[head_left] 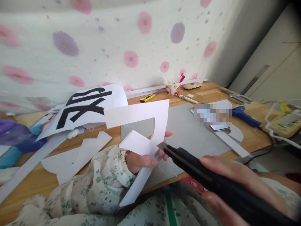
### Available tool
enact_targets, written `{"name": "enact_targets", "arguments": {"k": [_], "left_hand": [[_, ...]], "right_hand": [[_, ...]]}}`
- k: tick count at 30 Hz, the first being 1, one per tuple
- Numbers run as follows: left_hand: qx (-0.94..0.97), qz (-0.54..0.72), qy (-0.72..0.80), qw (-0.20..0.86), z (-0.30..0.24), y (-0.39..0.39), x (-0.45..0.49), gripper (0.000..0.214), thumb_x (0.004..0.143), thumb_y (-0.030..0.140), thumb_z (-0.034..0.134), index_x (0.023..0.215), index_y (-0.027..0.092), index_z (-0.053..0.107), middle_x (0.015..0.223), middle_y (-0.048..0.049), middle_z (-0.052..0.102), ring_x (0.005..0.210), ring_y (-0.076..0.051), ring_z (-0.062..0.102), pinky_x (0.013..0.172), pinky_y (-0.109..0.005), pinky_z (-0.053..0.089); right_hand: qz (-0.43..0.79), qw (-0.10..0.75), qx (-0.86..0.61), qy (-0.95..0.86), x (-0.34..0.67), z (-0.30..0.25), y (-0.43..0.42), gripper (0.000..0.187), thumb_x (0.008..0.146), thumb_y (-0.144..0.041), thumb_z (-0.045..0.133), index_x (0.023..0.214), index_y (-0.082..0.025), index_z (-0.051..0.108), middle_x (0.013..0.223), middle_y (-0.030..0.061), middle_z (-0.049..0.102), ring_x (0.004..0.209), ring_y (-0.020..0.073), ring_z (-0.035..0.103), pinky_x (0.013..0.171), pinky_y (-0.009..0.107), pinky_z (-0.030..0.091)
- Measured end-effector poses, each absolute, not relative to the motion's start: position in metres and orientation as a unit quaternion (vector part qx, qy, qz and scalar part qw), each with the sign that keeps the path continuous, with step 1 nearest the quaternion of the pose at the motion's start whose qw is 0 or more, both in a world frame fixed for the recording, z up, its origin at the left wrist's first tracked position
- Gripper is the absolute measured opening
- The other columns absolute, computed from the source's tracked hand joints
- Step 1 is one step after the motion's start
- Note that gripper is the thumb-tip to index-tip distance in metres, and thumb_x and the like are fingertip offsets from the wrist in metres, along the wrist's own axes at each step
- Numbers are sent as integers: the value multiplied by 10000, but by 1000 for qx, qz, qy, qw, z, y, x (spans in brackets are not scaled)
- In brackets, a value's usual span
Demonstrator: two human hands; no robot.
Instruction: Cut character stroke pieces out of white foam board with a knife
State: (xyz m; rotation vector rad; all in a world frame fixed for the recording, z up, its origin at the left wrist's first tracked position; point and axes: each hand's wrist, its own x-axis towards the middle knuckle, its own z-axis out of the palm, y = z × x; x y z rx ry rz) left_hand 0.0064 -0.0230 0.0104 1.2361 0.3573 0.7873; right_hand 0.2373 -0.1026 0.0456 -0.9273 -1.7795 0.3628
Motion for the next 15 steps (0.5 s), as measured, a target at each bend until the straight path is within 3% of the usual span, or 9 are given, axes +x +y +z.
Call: {"name": "enact_targets", "arguments": {"k": [2,4,8,15], "left_hand": [[553,353,161,738,12,-23,8,655,722,312,699,1353,338,526,833,9,490,848,-179,551,871,-392,437],[549,358,159,739,16,-24,10,624,736,321,687,1343,329,544,824,10,489,842,-179,557,875,-387,437],[536,373,153,742,26,-26,15,578,711,346,733,1275,300,619,764,14,501,791,-165,561,808,-338,458],[496,371,110,777,12,-23,19,630,668,397,804,1262,294,620,737,14,521,727,-146,581,711,-279,485]], "right_hand": [[147,484,-347,-790,238,47,-99,557,771,-185,710,1291,-292,540,837,25,734,648,175,718,521,197,571],[129,474,-344,-800,238,47,-96,598,770,-156,685,1326,-273,498,874,39,738,675,177,723,550,205,581],[72,507,-358,-781,230,43,-95,485,768,-162,647,1237,-249,561,908,52,749,708,179,729,609,215,598],[92,566,-351,-741,216,40,-92,399,804,-195,619,1199,-238,586,911,54,761,742,194,739,606,209,600]]}}
